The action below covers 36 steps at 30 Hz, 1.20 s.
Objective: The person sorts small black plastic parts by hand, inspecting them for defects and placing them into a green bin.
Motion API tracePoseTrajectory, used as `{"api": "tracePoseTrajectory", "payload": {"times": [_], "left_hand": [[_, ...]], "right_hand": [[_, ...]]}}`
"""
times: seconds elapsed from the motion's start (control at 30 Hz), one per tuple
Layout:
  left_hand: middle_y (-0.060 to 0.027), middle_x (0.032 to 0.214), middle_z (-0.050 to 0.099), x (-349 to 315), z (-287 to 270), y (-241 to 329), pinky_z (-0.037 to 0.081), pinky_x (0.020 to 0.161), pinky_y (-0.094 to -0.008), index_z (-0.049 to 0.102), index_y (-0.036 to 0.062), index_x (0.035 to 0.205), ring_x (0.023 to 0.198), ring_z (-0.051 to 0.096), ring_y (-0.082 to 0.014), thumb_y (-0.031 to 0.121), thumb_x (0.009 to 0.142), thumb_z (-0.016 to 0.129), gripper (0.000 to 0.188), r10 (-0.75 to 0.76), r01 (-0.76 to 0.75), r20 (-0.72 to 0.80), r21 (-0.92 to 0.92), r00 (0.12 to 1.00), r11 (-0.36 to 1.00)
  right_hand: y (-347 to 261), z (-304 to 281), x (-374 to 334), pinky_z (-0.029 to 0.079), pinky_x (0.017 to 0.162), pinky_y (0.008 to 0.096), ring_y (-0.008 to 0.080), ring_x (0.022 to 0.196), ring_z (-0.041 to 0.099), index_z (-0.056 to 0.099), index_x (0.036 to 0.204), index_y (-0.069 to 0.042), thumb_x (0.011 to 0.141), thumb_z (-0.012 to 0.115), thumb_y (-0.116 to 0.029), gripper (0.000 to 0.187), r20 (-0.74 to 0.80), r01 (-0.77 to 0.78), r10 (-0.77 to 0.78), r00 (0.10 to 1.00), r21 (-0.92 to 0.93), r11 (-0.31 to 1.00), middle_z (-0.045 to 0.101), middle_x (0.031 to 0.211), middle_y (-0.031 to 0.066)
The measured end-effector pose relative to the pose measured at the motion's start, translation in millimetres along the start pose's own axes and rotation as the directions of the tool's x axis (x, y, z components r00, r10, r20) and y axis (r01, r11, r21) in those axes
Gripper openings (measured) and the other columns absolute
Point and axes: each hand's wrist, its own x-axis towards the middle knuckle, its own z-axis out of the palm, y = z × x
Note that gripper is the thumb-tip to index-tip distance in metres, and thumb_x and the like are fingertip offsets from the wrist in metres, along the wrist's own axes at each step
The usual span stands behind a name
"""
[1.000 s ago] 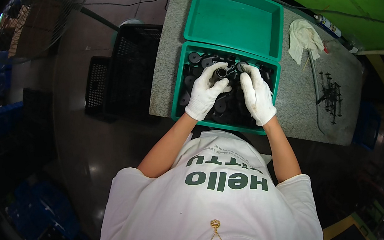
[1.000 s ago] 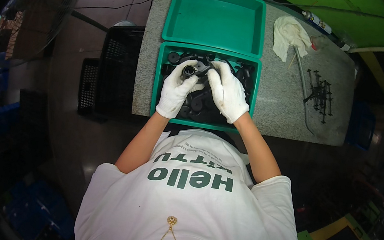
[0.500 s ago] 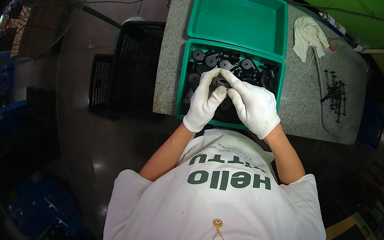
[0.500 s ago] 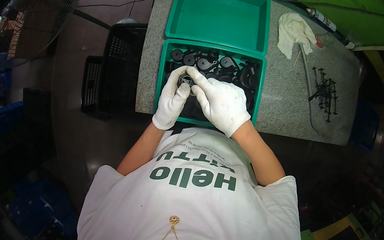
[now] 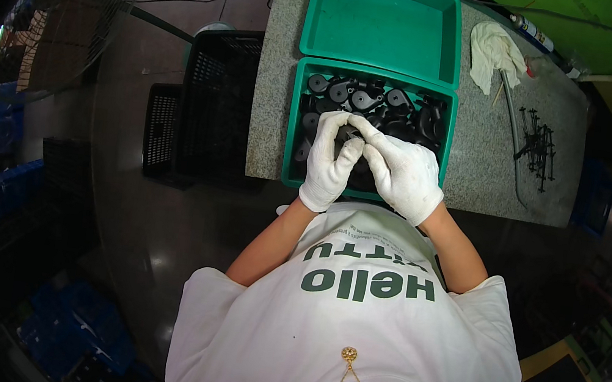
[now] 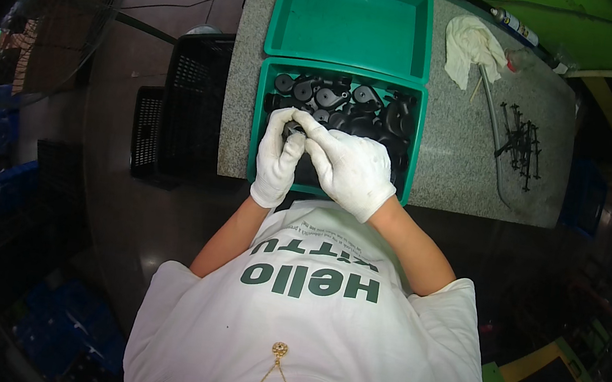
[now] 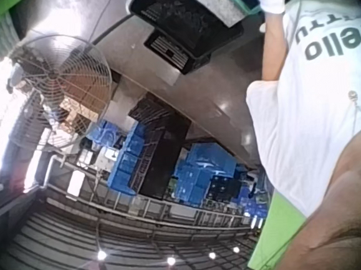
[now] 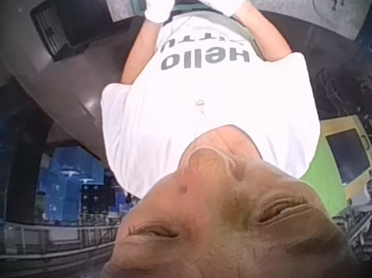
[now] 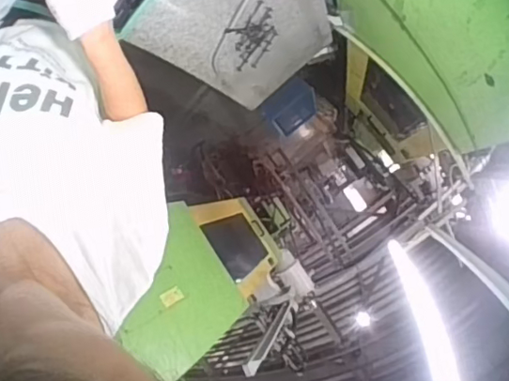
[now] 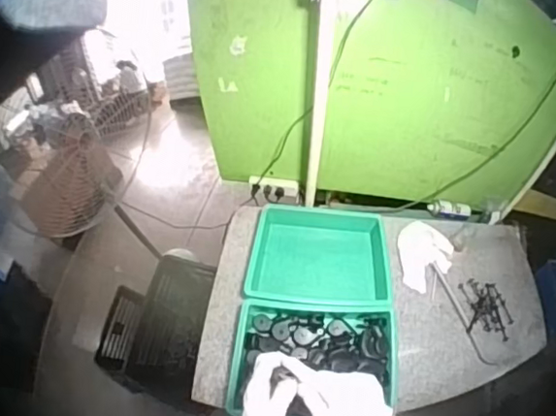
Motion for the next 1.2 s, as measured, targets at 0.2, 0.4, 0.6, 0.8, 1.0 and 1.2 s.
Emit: {"api": "tracePoseTrajectory", "payload": {"times": [0.2, 0.4, 0.6, 0.8, 1.0, 1.2], "left_hand": [[-0.0040, 0.104, 0.047, -1.4, 3.1, -7.1, 0.039, 0.077, -0.0258, 0.050, 0.0010, 0.114, 0.085, 0.044, -0.0120, 0.032, 0.095, 0.051, 0.036, 0.066, -0.062, -0.045, 0.082, 0.997, 0.995], [-0.0078, 0.103, 0.050, -8.0, -4.7, -11.1, 0.044, 0.077, -0.0280, 0.051, 0.0021, 0.111, 0.087, 0.052, -0.0162, 0.022, 0.091, 0.055, 0.028, -0.029, 0.033, -0.072, 0.043, 0.997, 0.999], [0.0001, 0.080, 0.049, 12.0, -78.5, -43.2, 0.035, 0.054, -0.0226, 0.054, 0.0121, 0.091, 0.061, 0.044, -0.0069, 0.040, 0.094, 0.052, 0.028, -0.485, 0.152, -0.475, -0.582, 0.734, 0.799], [-0.0119, 0.098, 0.056, 28.7, -179.5, -131.3, 0.049, 0.078, -0.0405, 0.056, 0.0050, 0.103, 0.086, 0.055, -0.0236, 0.036, 0.094, 0.053, 0.032, -0.783, 0.256, -0.518, -0.751, 0.344, 0.609], [-0.0265, 0.140, 0.034, 27.5, -217.1, -182.4, 0.043, 0.097, -0.0545, 0.040, 0.0032, 0.135, 0.124, 0.042, -0.0424, 0.026, 0.093, 0.053, 0.049, -0.840, 0.301, -0.462, -0.789, 0.284, 0.536], [-0.0159, 0.118, 0.054, 34.1, -163.1, -138.2, 0.048, 0.089, -0.0374, 0.053, -0.0009, 0.120, 0.107, 0.056, -0.0286, 0.020, 0.094, 0.052, 0.033, -0.550, 0.359, -0.637, -0.416, 0.541, 0.835]], "right_hand": [[0.4, 7.6, -1.9, 0.048, 0.049, 0.0365, 0.0259, 0.056, 0.061, 0.052, 0.129, -0.023, 0.090, 0.053, -0.021, 0.040, -0.040, -0.031, 0.030, 0.999, -0.034, 0.999, 0.061, 0.068, 0.0058], [7.2, 20.8, 2.8, 0.049, 0.053, 0.0385, 0.0285, 0.060, 0.062, 0.056, 0.124, -0.021, 0.091, 0.053, -0.024, 0.033, -0.050, -0.051, 0.051, 0.997, 0.009, 0.999, 0.063, 0.072, 0.0073], [86.7, 50.6, 45.6, 0.050, 0.073, 0.0422, 0.0311, 0.088, 0.063, 0.059, 0.111, -0.013, 0.090, 0.054, -0.026, 0.025, -0.120, -0.225, 0.207, 0.971, -0.156, 0.962, 0.064, 0.097, 0.0122], [116.5, 93.5, 111.0, 0.051, 0.073, 0.0422, 0.0309, 0.086, 0.064, 0.056, 0.113, -0.014, 0.084, 0.050, -0.006, 0.030, 0.283, 0.185, -0.088, 0.955, -0.339, 0.923, 0.057, 0.107, 0.0110], [109.4, 101.9, 121.2, 0.053, 0.071, 0.0426, 0.0312, 0.085, 0.066, 0.054, 0.112, -0.011, 0.086, 0.046, -0.007, 0.027, 0.364, 0.217, -0.055, 0.930, -0.421, 0.881, 0.058, 0.106, 0.0143], [104.7, 96.7, 122.2, 0.052, 0.072, 0.0420, 0.0314, 0.085, 0.065, 0.053, 0.113, -0.011, 0.083, 0.051, -0.010, 0.030, 0.417, 0.151, 0.071, 0.906, -0.476, 0.866, 0.058, 0.104, 0.0157]]}}
